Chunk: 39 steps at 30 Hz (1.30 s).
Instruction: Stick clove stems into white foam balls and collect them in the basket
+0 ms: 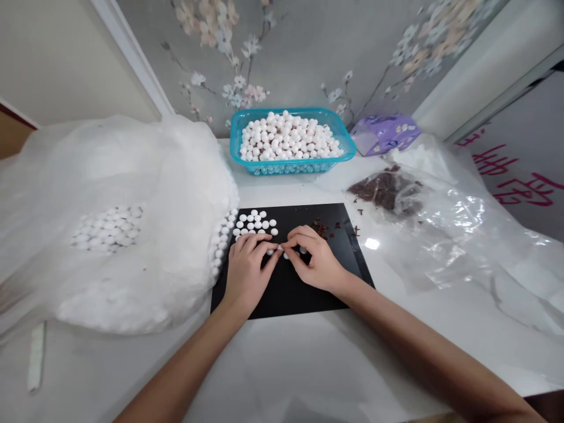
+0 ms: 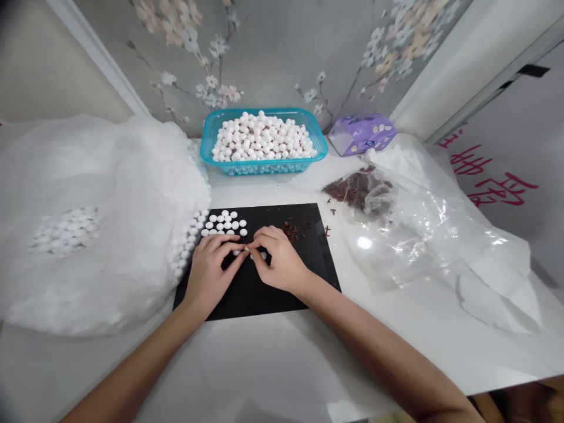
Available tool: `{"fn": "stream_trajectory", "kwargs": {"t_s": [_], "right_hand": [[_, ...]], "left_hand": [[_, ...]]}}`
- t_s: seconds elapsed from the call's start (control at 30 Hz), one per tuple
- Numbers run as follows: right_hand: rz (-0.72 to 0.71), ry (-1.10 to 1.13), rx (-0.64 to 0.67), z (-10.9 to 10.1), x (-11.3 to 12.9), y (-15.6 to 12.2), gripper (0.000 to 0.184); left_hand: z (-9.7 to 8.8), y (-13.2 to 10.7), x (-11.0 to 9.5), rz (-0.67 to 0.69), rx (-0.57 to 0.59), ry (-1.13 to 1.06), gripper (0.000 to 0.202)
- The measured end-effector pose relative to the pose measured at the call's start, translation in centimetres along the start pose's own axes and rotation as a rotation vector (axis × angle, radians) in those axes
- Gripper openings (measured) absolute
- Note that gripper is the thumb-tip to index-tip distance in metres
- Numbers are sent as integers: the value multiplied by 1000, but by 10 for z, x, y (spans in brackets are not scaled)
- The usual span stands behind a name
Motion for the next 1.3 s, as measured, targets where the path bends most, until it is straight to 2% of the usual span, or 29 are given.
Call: {"fn": "stream_trajectory", "kwargs": {"t_s": [0.3, 0.53, 0.67, 0.8, 0.87, 0.93, 1.0, 1.07, 1.17, 1.3], "right_hand": [[0, -13, 64, -4, 3, 4, 11], [2, -40, 162, -7, 4, 5, 23], [-11, -71, 183, -9, 4, 5, 24], [-26, -71, 238, -17, 0, 17, 29], [-17, -35, 195, -21, -3, 28, 31], [1, -47, 83, -22, -7, 39, 28], [13, -124, 40, -19, -10, 47, 17], [30, -212, 96, -12, -12, 53, 5], [75, -273, 190, -2, -15, 56, 8], [99, -274, 216, 3, -17, 58, 5]], "left_hand": [[0, 0, -1, -12, 9, -5, 7], [0, 0, -2, 3, 0, -14, 8], [-1, 0, -2, 8, -9, -13, 8], [-2, 0, -3, 3, -10, 1, 9], [-3, 1, -4, 1, -17, 4, 9], [-3, 1, -4, -11, -32, 5, 10], [-3, 1, -3, -26, -53, 3, 9], [-4, 0, -3, -35, -73, -4, 9], [-4, 0, -2, -34, -86, -11, 8], [-4, 0, -2, -29, -85, -8, 8]]}}
Point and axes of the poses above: each hand's wrist, its own y-axis towards the middle knuckle, its own z-axis out of the palm, x = y × z, the point moved 1 cm from there along y, towards the middle knuckle, and after that the axes turned 7 degrees about -z, right-handed, at the moved point
